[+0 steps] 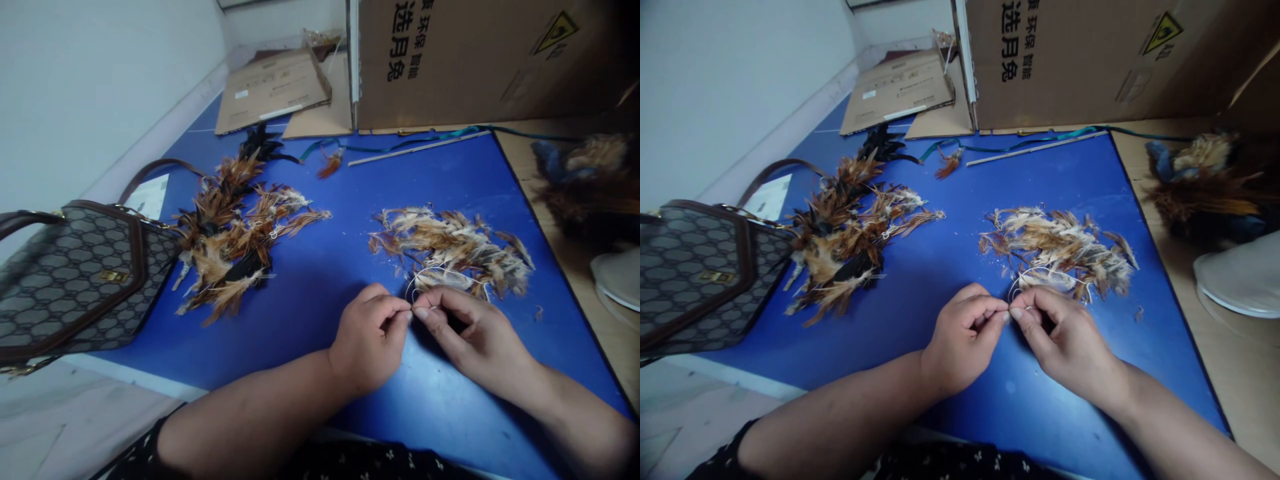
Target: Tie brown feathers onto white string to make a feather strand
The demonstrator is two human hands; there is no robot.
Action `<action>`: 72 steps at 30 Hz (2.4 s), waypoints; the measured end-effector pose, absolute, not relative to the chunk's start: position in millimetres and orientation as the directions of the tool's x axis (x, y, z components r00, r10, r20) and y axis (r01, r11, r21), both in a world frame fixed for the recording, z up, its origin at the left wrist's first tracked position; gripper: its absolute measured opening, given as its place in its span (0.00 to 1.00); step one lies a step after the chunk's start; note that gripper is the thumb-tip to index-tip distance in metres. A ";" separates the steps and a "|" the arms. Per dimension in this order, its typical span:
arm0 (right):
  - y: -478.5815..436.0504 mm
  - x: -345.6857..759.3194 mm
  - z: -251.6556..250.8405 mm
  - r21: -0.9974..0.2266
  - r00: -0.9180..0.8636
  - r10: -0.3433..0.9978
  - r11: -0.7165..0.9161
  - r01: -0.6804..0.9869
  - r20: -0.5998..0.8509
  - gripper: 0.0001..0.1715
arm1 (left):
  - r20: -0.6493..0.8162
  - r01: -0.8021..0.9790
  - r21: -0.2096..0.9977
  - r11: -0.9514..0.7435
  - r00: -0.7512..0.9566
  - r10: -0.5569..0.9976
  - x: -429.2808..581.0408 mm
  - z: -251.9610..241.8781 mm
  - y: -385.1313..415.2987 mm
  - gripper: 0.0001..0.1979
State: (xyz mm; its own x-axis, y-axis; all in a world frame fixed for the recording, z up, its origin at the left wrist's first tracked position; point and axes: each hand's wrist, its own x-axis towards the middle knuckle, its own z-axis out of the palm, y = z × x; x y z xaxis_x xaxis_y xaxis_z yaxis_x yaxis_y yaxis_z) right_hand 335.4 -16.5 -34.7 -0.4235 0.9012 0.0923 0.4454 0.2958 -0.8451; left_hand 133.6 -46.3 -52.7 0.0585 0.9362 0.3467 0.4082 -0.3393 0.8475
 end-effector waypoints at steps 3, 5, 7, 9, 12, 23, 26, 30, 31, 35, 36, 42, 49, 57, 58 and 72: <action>-17.4 333.7 -34.2 -0.848 -0.413 0.906 0.291 0.444 0.094 0.12 | 0.350 0.396 0.852 -0.342 0.054 0.935 134.2 -54.4 -46.5 0.05; -18.3 331.8 -33.8 -0.845 -0.396 0.912 0.294 0.447 0.107 0.12 | 0.349 0.386 0.858 -0.338 0.045 0.936 135.1 -56.1 -47.1 0.05; -19.8 329.4 -33.6 -0.845 -0.376 0.918 0.297 0.444 0.125 0.11 | 0.345 0.382 0.863 -0.331 0.034 0.938 136.3 -57.3 -47.7 0.05; -21.5 326.9 -33.5 -0.851 -0.352 0.926 0.294 0.434 0.141 0.11 | 0.345 0.380 0.865 -0.327 0.022 0.938 137.8 -57.7 -48.1 0.06; -23.8 323.6 -33.3 -0.867 -0.317 0.937 0.275 0.415 0.145 0.10 | 0.348 0.377 0.869 -0.320 -0.005 0.938 139.8 -57.5 -48.3 0.07; -23.8 324.8 -32.2 -0.881 -0.289 0.948 0.248 0.404 0.134 0.08 | 0.376 0.372 0.866 -0.334 -0.044 0.926 137.1 -52.0 -45.9 0.07; -22.2 327.6 -31.7 -0.869 -0.302 0.942 0.268 0.417 0.145 0.09 | 0.355 0.367 0.875 -0.315 -0.045 0.934 135.6 -51.9 -45.4 0.07; -20.8 329.4 -30.4 -0.852 -0.319 0.935 0.290 0.436 0.155 0.09 | 0.357 0.388 0.863 -0.323 -0.017 0.934 133.3 -52.6 -45.1 0.08; -20.5 329.7 -30.1 -0.847 -0.320 0.934 0.295 0.443 0.158 0.09 | 0.363 0.396 0.857 -0.329 -0.012 0.932 132.8 -52.5 -44.9 0.09; -19.6 332.2 -29.7 -0.822 -0.327 0.928 0.323 0.470 0.178 0.09 | 0.363 0.415 0.849 -0.326 -0.011 0.932 130.5 -52.2 -43.3 0.11; -19.4 333.0 -29.9 -0.815 -0.326 0.927 0.329 0.477 0.183 0.09 | 0.358 0.416 0.851 -0.321 -0.013 0.933 129.9 -52.1 -42.9 0.12; -18.5 335.4 -31.9 -0.813 -0.340 0.923 0.336 0.476 0.182 0.09 | 0.318 0.389 0.870 -0.304 0.029 0.948 126.6 -49.3 -42.0 0.11; -18.0 332.2 -31.5 -0.798 -0.348 0.915 0.362 0.482 0.204 0.09 | 0.316 0.376 0.867 -0.326 0.090 0.944 127.5 -48.7 -43.5 0.07; -20.3 335.0 -35.1 -0.804 -0.360 0.916 0.343 0.485 0.174 0.10 | 0.308 0.420 0.845 -0.333 0.126 0.943 128.0 -50.4 -43.1 0.05; -20.4 335.7 -35.5 -0.805 -0.360 0.917 0.341 0.485 0.171 0.09 | 0.299 0.429 0.843 -0.325 0.130 0.945 127.7 -50.2 -43.0 0.05; -18.0 341.8 -35.4 -0.744 -0.406 0.881 0.437 0.505 0.241 0.05 | 0.208 0.536 0.802 -0.265 0.165 0.964 119.6 -50.8 -40.7 0.07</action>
State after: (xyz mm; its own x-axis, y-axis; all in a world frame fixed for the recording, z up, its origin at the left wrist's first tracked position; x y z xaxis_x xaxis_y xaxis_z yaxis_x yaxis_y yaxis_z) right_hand 341.8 -18.0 -35.4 -0.4062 0.8814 0.2412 0.5052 0.4366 -0.7444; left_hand 119.6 -40.7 -50.8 0.1646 0.9642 0.2081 0.5360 -0.2645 0.8017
